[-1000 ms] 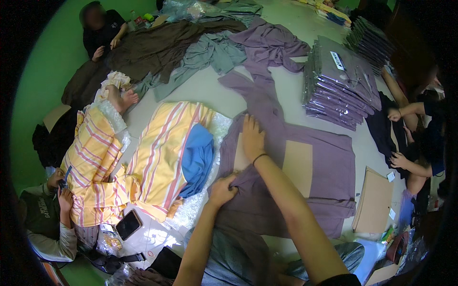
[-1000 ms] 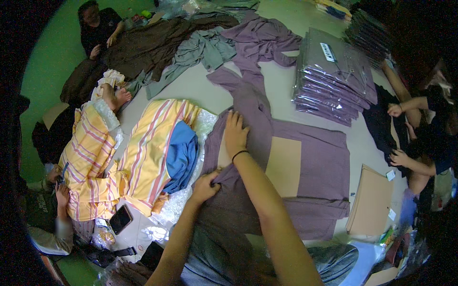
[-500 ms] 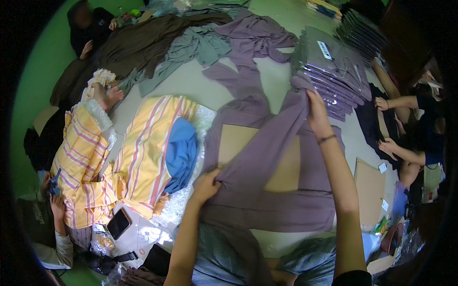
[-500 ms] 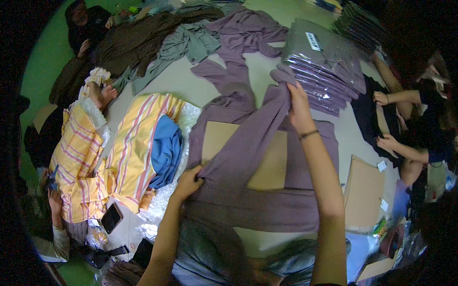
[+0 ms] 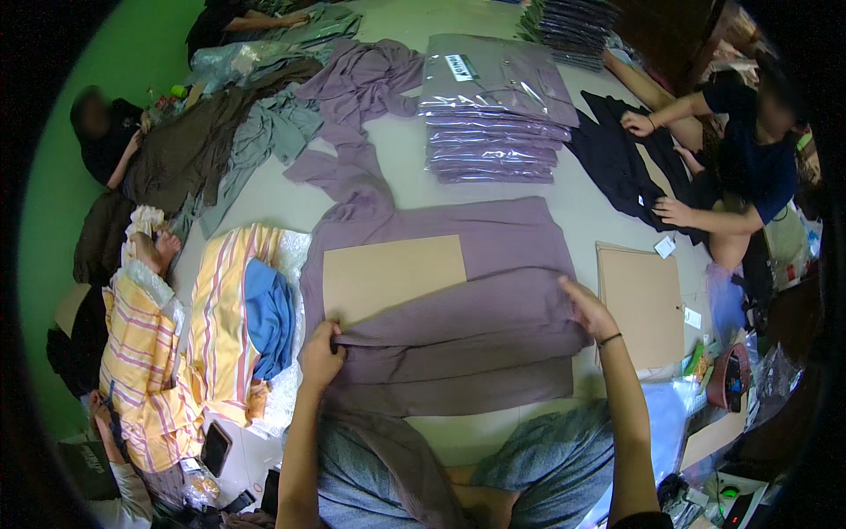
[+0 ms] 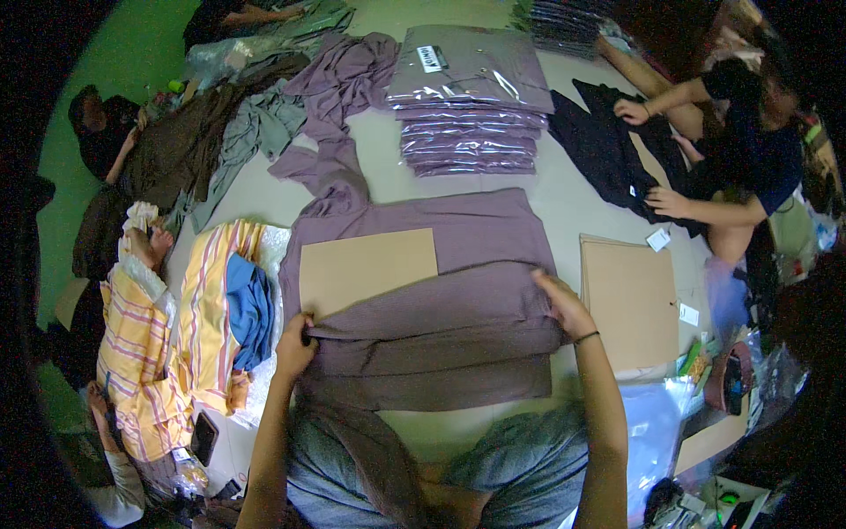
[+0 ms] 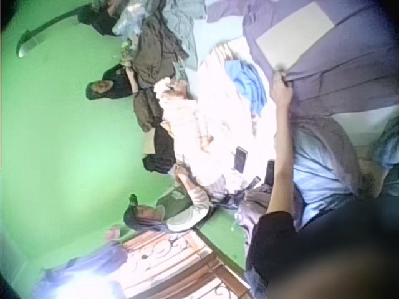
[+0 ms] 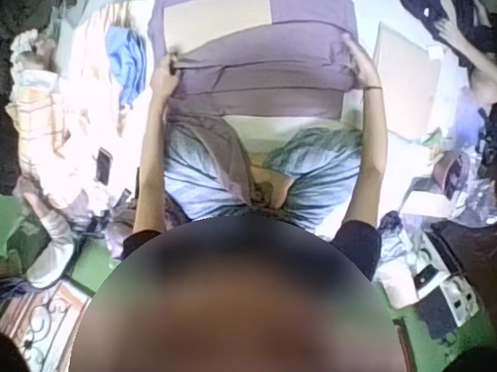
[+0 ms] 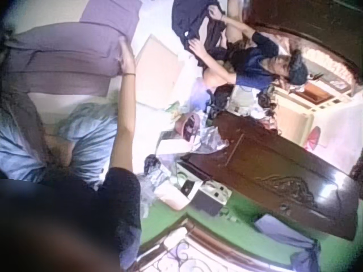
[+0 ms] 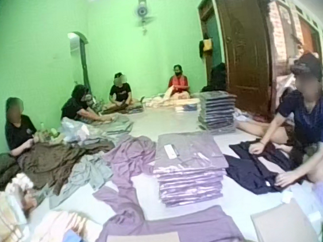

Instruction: The person folds a purple hoodie using a cardboard template, places it into a clear plastic bag, and seals the bag. They repeat this process for a second hoodie, stacking the packaged items on the floor.

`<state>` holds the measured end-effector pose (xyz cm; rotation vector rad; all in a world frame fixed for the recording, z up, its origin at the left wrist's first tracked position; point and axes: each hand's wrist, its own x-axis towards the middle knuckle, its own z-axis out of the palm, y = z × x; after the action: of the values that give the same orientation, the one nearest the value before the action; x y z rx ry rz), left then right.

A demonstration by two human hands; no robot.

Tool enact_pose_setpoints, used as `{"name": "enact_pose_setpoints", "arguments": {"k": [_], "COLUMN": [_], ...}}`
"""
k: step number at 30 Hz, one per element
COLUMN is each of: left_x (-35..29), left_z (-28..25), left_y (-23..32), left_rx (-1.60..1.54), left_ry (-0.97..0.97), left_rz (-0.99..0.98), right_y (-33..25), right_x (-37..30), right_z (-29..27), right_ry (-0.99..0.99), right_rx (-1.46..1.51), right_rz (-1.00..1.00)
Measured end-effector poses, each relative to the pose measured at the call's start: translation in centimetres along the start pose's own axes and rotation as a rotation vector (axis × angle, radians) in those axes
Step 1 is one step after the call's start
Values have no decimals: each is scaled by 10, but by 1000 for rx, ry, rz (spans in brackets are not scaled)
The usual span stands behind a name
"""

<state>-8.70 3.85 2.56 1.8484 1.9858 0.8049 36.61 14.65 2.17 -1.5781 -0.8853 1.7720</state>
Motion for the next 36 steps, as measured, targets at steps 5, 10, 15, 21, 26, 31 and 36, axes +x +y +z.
{"name": "enact_pose_setpoints", "arguments": {"k": [5,10,15,21,26,31,36], "left_x": [5,-11,-18,-15,-18,-18,-15], "left_z": [-7,-4,4,1,25,49,49], "left_y": [11,-2,-16,10,41,33,32], "left_rx": [161,142,152,337,205,424,416], "left_ry": [-55,74,100,85,-36,-202,-149], "left_rz": [-27,62,61,-42,145,74,105], "right_y": [-40,-26,17,14,25,46,34], "right_x": [-11,-22,0,-21,-51,-47,-46], "right_z": [35,6,-6,7,45,41,35], "right_ry": [16,-10,90,419,265,78,177], "right_rx": [3,93,33,-738,-1269,-1583,-1585], "right_rz": [-337,-243,-203,-495,-861,-669,-644]}}
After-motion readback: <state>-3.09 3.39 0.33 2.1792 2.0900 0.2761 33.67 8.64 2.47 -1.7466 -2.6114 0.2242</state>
